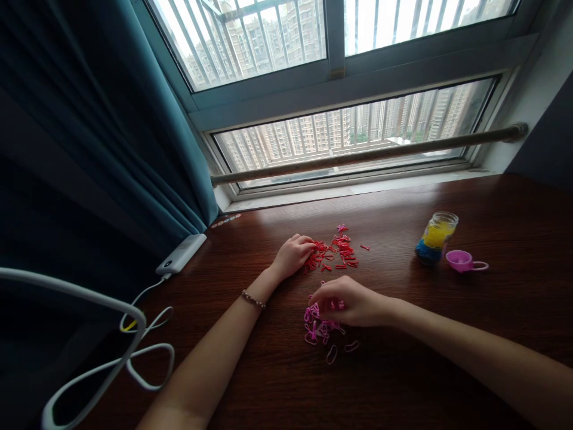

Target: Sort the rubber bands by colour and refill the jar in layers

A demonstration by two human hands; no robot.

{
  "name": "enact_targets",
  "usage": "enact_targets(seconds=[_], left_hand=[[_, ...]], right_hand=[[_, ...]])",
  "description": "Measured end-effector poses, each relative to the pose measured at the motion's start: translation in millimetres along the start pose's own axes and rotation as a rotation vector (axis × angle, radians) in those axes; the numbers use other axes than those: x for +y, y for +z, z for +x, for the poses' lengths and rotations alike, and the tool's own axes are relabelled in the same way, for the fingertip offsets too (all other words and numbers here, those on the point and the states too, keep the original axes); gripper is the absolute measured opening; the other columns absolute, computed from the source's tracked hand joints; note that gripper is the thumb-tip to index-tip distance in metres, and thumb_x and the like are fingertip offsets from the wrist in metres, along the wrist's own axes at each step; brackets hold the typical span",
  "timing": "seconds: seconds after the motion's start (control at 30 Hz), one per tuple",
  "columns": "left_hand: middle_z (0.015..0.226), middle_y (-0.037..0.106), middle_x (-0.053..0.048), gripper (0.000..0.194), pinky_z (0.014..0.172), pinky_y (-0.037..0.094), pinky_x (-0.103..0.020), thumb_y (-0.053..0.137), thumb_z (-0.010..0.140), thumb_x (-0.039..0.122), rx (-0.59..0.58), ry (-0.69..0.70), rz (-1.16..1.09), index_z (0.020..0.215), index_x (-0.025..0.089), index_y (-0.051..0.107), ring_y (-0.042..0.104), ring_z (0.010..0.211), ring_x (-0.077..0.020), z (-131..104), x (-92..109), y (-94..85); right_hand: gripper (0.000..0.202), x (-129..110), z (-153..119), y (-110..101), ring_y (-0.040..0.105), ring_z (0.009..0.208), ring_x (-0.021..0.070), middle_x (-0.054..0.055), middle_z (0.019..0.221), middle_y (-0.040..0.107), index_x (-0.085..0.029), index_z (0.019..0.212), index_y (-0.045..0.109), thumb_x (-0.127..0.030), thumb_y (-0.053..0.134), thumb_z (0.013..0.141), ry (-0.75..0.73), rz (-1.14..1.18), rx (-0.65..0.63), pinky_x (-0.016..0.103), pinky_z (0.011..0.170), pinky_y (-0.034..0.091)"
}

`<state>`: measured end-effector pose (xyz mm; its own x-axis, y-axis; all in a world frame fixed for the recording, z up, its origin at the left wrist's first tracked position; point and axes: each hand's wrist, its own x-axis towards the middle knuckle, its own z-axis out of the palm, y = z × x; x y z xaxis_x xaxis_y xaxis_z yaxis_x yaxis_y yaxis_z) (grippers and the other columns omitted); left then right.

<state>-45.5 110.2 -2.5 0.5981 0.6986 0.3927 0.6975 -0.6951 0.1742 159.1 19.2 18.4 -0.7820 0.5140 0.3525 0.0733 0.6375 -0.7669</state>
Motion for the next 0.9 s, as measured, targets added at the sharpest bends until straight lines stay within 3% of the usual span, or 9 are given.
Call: enact_targets(seconds=[0.37, 0.7, 0.8, 0.9], left_hand=[[0.089, 0.061, -0.004, 0.009, 0.079, 0.042, -0.03, 0.056, 0.077, 0.021, 0.027, -0.047, -0.099, 0.071, 0.018, 0.062, 0.051, 0.084, -0.0164, 0, -2, -0.2], [0.094, 0.063, -0.004, 0.017, 0.084, 0.039, -0.034, 0.049, 0.083, 0.025, 0.052, -0.098, -0.094, 0.089, 0.02, 0.064, 0.05, 0.089, -0.0181, 0, -2, 5.8], [0.092, 0.063, -0.003, 0.013, 0.083, 0.039, -0.033, 0.053, 0.081, 0.024, 0.045, -0.11, -0.083, 0.083, 0.02, 0.064, 0.05, 0.089, -0.0181, -1, -2, 7.9], [0.088, 0.064, -0.003, 0.009, 0.081, 0.039, -0.033, 0.056, 0.078, 0.024, 0.055, -0.137, -0.078, 0.079, 0.02, 0.064, 0.05, 0.087, -0.0181, 0, 0, 9.5]], right_hand=[[0.017, 5, -1, 0, 0.056, 0.063, 0.0112, 0.004, 0.075, 0.064, -0.013, 0.088, 0.064, -0.011, 0.053, 0.075, -0.03, -0.089, 0.066, 0.02, 0.061, 0.043], [0.013, 12, -1, 1, 0.053, 0.055, 0.0092, 0.002, 0.068, 0.064, -0.015, 0.082, 0.066, -0.017, 0.053, 0.078, 0.0, -0.125, 0.198, 0.019, 0.056, 0.041], [0.013, 21, 0, -2, 0.052, 0.052, 0.0093, 0.001, 0.065, 0.063, -0.016, 0.081, 0.066, -0.017, 0.053, 0.078, 0.042, -0.169, 0.321, 0.019, 0.053, 0.04], [0.015, 36, 0, -17, 0.056, 0.057, 0.012, 0.002, 0.071, 0.066, -0.018, 0.082, 0.065, -0.02, 0.05, 0.079, 0.162, -0.237, 0.569, 0.021, 0.056, 0.042]])
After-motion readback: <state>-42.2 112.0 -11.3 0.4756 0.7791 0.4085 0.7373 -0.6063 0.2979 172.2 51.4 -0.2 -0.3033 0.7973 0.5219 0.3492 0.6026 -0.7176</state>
